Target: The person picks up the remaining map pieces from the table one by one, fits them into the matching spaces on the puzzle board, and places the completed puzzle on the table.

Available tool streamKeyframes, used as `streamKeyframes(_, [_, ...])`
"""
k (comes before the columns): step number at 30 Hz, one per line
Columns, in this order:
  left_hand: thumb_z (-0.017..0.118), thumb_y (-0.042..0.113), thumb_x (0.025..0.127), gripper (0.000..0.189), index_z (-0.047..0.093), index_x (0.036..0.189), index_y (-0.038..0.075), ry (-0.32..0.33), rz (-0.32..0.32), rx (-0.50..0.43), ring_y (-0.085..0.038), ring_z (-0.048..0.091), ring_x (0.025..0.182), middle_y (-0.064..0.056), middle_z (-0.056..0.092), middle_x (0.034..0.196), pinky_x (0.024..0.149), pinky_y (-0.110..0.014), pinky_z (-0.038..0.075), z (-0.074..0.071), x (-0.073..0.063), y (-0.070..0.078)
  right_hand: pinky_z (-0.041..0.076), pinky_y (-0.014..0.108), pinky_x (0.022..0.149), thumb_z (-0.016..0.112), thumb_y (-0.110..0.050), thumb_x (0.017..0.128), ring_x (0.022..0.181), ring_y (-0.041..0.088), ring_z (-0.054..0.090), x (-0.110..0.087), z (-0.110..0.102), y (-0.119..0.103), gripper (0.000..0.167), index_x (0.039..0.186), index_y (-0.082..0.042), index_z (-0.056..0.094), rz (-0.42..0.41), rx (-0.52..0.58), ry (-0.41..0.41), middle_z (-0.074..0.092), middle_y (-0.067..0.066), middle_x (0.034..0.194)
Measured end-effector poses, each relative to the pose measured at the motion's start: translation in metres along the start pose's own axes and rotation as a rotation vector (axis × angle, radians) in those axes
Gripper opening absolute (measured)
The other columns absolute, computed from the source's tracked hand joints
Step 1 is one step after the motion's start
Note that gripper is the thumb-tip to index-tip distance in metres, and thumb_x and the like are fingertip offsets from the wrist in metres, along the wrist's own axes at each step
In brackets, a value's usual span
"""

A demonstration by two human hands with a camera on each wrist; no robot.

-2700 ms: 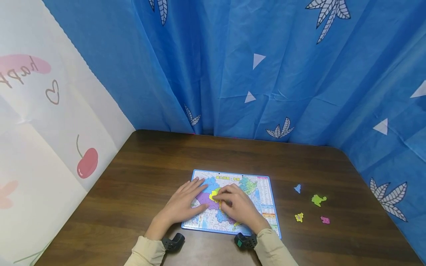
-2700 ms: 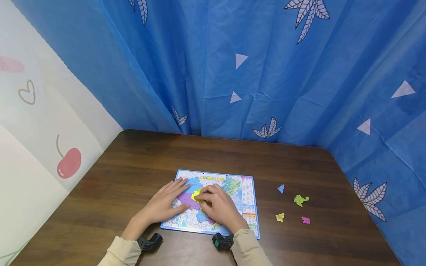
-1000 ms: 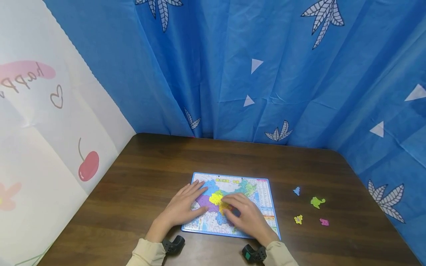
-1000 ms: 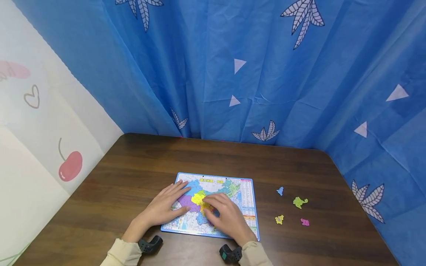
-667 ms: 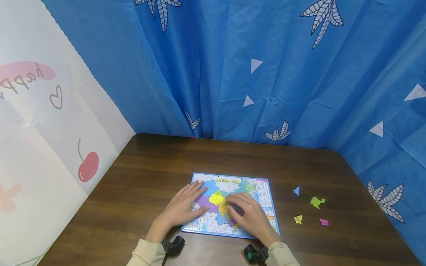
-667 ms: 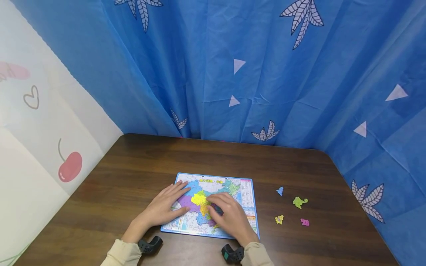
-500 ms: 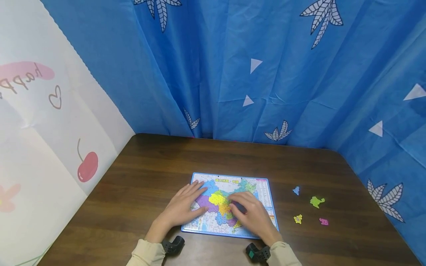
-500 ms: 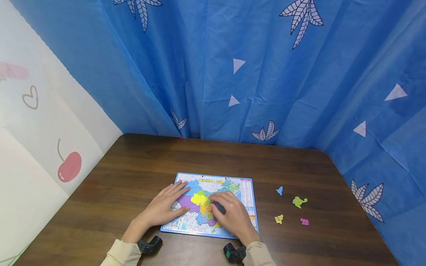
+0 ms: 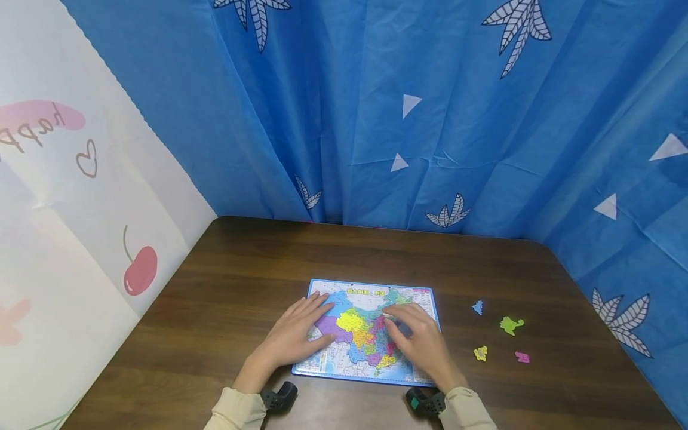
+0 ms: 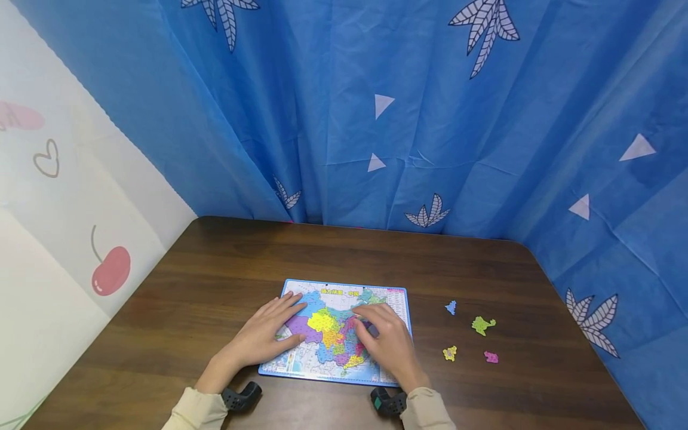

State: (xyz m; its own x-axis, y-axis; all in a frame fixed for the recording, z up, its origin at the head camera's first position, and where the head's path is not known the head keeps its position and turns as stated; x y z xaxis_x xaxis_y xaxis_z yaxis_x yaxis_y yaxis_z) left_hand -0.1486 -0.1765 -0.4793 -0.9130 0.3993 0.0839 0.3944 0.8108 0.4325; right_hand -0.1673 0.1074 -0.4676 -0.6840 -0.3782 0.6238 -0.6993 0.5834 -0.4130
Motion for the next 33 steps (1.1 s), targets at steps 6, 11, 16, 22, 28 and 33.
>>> streamKeyframes(6, [0.055, 0.063, 0.098, 0.074, 0.044, 0.158, 0.022, -0.005, -0.003, -0.003, -0.024, 0.019, 0.159, 0.002, 0.029, 0.17, 0.129, -0.05, 0.018, 0.0, 0.0, 0.0, 0.056, 0.03, 0.094, 0.083, -0.006, 0.084, 0.104, 0.019, 0.07, -0.001, -0.005, 0.011, 0.028, 0.11, -0.013, 0.078, -0.016, 0.007, 0.06, 0.077, -0.002, 0.111])
streamKeyframes(11, [0.056, 0.062, 0.097, 0.073, 0.044, 0.158, 0.022, -0.003, -0.004, -0.01, -0.024, 0.019, 0.16, 0.002, 0.03, 0.17, 0.128, -0.05, 0.018, 0.0, 0.0, 0.0, 0.051, 0.018, 0.096, 0.081, -0.003, 0.083, 0.1, 0.021, 0.07, -0.001, -0.01, 0.017, 0.028, 0.11, -0.011, 0.078, -0.009, 0.024, 0.09, 0.078, 0.0, 0.108])
streamKeyframes(16, [0.057, 0.061, 0.097, 0.073, 0.044, 0.158, 0.022, -0.004, -0.005, -0.017, -0.024, 0.018, 0.16, 0.002, 0.03, 0.17, 0.128, -0.051, 0.017, 0.0, 0.0, 0.0, 0.048, 0.012, 0.097, 0.082, -0.002, 0.083, 0.1, 0.02, 0.07, 0.0, -0.014, 0.019, 0.028, 0.11, -0.01, 0.078, 0.02, 0.014, 0.116, 0.078, 0.001, 0.107])
streamKeyframes(22, [0.056, 0.063, 0.097, 0.074, 0.044, 0.158, 0.023, -0.004, -0.012, -0.003, -0.023, 0.018, 0.16, 0.002, 0.029, 0.17, 0.128, -0.05, 0.018, 0.001, 0.001, -0.002, 0.044, 0.005, 0.093, 0.083, -0.002, 0.083, 0.1, 0.015, 0.068, -0.002, -0.021, 0.021, 0.032, 0.112, -0.015, 0.079, 0.096, -0.002, 0.149, 0.078, -0.004, 0.11])
streamKeyframes(28, [0.056, 0.063, 0.097, 0.074, 0.044, 0.158, 0.023, -0.006, -0.011, -0.008, -0.023, 0.018, 0.16, 0.002, 0.03, 0.17, 0.128, -0.05, 0.018, 0.001, 0.001, -0.002, 0.045, 0.005, 0.094, 0.082, 0.001, 0.083, 0.1, 0.016, 0.068, -0.001, -0.027, 0.022, 0.034, 0.113, -0.015, 0.079, 0.085, -0.001, 0.174, 0.077, -0.002, 0.111])
streamKeyframes(33, [0.056, 0.062, 0.097, 0.074, 0.044, 0.158, 0.023, -0.006, -0.012, -0.009, -0.024, 0.018, 0.16, 0.002, 0.03, 0.17, 0.128, -0.05, 0.018, 0.0, 0.001, -0.001, 0.044, 0.003, 0.091, 0.082, 0.001, 0.083, 0.099, 0.016, 0.066, -0.001, -0.033, 0.026, 0.034, 0.114, -0.013, 0.079, 0.12, -0.021, 0.187, 0.077, 0.0, 0.111])
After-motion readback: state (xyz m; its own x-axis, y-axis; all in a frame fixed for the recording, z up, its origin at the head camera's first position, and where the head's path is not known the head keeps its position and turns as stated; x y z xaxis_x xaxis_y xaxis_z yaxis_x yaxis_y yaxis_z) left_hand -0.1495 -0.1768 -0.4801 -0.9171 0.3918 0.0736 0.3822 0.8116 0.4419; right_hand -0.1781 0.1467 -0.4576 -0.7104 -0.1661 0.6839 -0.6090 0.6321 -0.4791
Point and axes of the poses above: each hand's wrist, its own x-axis towards the middle knuckle, its own z-axis out of the palm, y = z × x, the point moved 3 cm from there along x, towards the middle knuckle
